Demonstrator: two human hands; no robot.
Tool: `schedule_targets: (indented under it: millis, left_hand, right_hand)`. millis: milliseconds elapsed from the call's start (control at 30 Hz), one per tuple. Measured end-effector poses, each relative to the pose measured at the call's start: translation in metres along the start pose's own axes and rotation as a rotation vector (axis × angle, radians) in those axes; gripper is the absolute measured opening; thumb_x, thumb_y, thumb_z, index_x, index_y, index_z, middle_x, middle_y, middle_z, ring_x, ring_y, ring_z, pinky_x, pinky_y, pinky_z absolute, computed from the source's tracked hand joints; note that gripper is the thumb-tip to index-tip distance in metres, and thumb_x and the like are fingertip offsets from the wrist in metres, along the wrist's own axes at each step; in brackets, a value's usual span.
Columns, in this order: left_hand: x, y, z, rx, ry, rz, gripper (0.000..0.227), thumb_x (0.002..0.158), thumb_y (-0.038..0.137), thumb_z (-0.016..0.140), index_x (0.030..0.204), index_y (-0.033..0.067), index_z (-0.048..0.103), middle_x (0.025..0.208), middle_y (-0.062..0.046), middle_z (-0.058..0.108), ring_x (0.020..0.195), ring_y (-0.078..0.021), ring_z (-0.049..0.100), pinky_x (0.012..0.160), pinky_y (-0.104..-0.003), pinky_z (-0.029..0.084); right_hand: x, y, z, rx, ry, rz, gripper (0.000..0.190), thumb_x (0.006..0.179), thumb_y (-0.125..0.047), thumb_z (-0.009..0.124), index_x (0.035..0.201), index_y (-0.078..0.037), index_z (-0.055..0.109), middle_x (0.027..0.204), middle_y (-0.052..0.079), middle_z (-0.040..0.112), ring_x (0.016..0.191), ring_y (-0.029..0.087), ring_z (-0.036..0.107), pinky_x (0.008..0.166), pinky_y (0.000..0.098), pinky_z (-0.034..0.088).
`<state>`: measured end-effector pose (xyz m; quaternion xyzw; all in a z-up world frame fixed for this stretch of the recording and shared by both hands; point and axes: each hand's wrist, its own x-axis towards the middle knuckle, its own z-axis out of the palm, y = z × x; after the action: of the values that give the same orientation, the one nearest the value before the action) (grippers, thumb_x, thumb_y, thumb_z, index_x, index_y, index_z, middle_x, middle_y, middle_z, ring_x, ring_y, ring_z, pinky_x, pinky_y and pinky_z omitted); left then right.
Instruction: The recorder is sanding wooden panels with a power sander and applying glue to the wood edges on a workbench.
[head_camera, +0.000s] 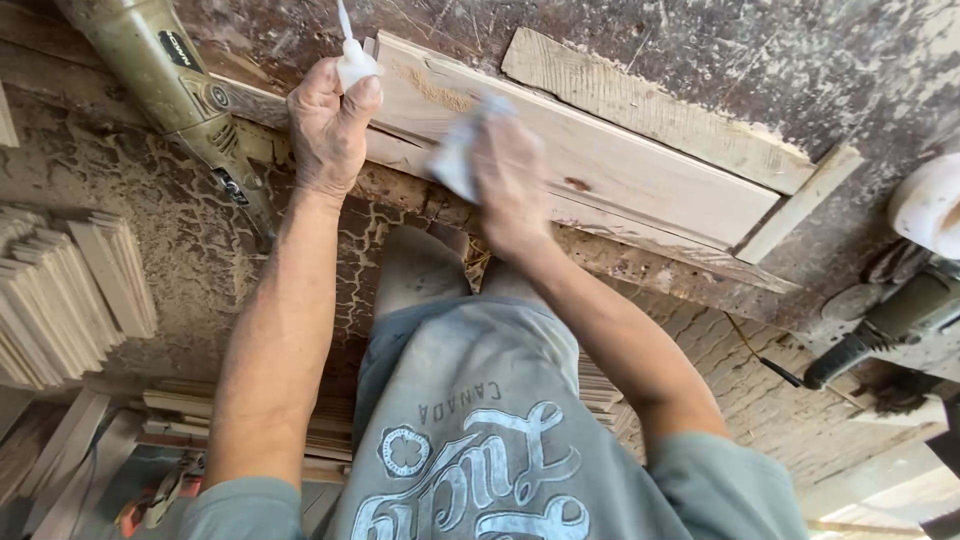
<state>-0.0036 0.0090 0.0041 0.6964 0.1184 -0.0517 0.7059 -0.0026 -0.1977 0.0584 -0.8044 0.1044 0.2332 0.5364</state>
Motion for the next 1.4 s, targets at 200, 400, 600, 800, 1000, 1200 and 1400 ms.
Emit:
schedule_targets:
  millis: [200, 400, 600, 800, 1000, 1200, 1400]
  left_hand:
    - [0.004, -0.013, -0.019, -0.270, 0.069, -0.084, 0.023, 0.105, 0.021, 0.068, 0.127, 0.0152, 0.066, 0.114, -0.003, 0.064, 0.105, -0.0169, 0.054, 0.101, -0.034, 0.045]
    - [-0.001, -0.014, 0.017, 0.047, 0.121, 0.132, 0.022, 0.106, 0.027, 0.065, 0.115, 0.0069, 0.066, 0.105, -0.010, 0.069, 0.094, -0.0217, 0.064, 0.088, -0.037, 0.059]
    - [0.000, -0.036, 0.029, 0.243, 0.196, 0.362, 0.019, 0.109, 0.021, 0.057, 0.120, 0.0057, 0.062, 0.090, -0.004, 0.064, 0.073, -0.0170, 0.056, 0.065, -0.031, 0.049]
    - [-0.005, -0.034, 0.020, -0.131, 0.088, 0.110, 0.011, 0.104, 0.010, 0.067, 0.113, 0.0084, 0.062, 0.108, -0.004, 0.062, 0.097, -0.0181, 0.056, 0.090, -0.035, 0.053]
    - [-0.002, -0.019, 0.022, 0.042, 0.053, 0.179, 0.018, 0.110, 0.024, 0.064, 0.120, 0.0096, 0.064, 0.112, -0.008, 0.068, 0.098, -0.0179, 0.059, 0.090, -0.035, 0.052]
    - [-0.003, -0.014, 0.020, 0.045, 0.032, 0.158, 0.020, 0.110, 0.027, 0.064, 0.121, 0.0099, 0.064, 0.113, -0.007, 0.067, 0.098, -0.0173, 0.058, 0.091, -0.033, 0.053]
    - [-0.003, -0.013, 0.014, 0.007, 0.033, 0.107, 0.019, 0.105, 0.030, 0.069, 0.112, 0.0126, 0.068, 0.112, -0.006, 0.071, 0.098, -0.0167, 0.064, 0.090, -0.034, 0.057]
  right_hand:
    - [0.037, 0.045, 0.071, -0.831, -0.394, -0.705, 0.060, 0.112, -0.017, 0.047, 0.167, 0.000, 0.031, 0.168, 0.019, 0.009, 0.158, 0.032, 0.011, 0.131, 0.0469, 0.006]
    - [-0.008, 0.102, -0.039, -0.893, -0.439, -0.335, 0.074, 0.102, 0.002, 0.040, 0.169, -0.011, 0.011, 0.171, 0.012, -0.005, 0.161, 0.028, -0.003, 0.130, 0.0540, -0.006]
    - [-0.080, 0.168, -0.072, -0.909, -0.154, -0.233, 0.078, 0.104, -0.017, 0.060, 0.166, -0.002, 0.015, 0.171, 0.023, 0.004, 0.161, 0.034, 0.001, 0.133, 0.0516, -0.001]
    - [0.022, 0.065, 0.046, -0.929, -0.385, -0.308, 0.061, 0.113, -0.004, 0.043, 0.168, -0.012, 0.018, 0.170, 0.012, 0.005, 0.157, 0.029, 0.001, 0.129, 0.0478, -0.005]
    - [-0.060, 0.117, -0.055, -0.640, -0.123, 0.006, 0.051, 0.112, -0.033, 0.032, 0.155, -0.006, 0.034, 0.159, 0.020, 0.040, 0.145, 0.038, 0.040, 0.123, 0.0540, 0.030]
    - [-0.127, 0.224, -0.091, -0.947, 0.290, -0.390, 0.068, 0.106, -0.007, 0.061, 0.163, -0.007, 0.024, 0.170, 0.017, 0.016, 0.161, 0.027, 0.012, 0.135, 0.0446, -0.002]
    - [-0.004, 0.104, 0.027, -0.916, -0.300, -0.331, 0.085, 0.091, 0.005, 0.055, 0.167, -0.018, 0.026, 0.171, 0.010, 0.003, 0.156, 0.037, 0.013, 0.130, 0.0565, 0.013]
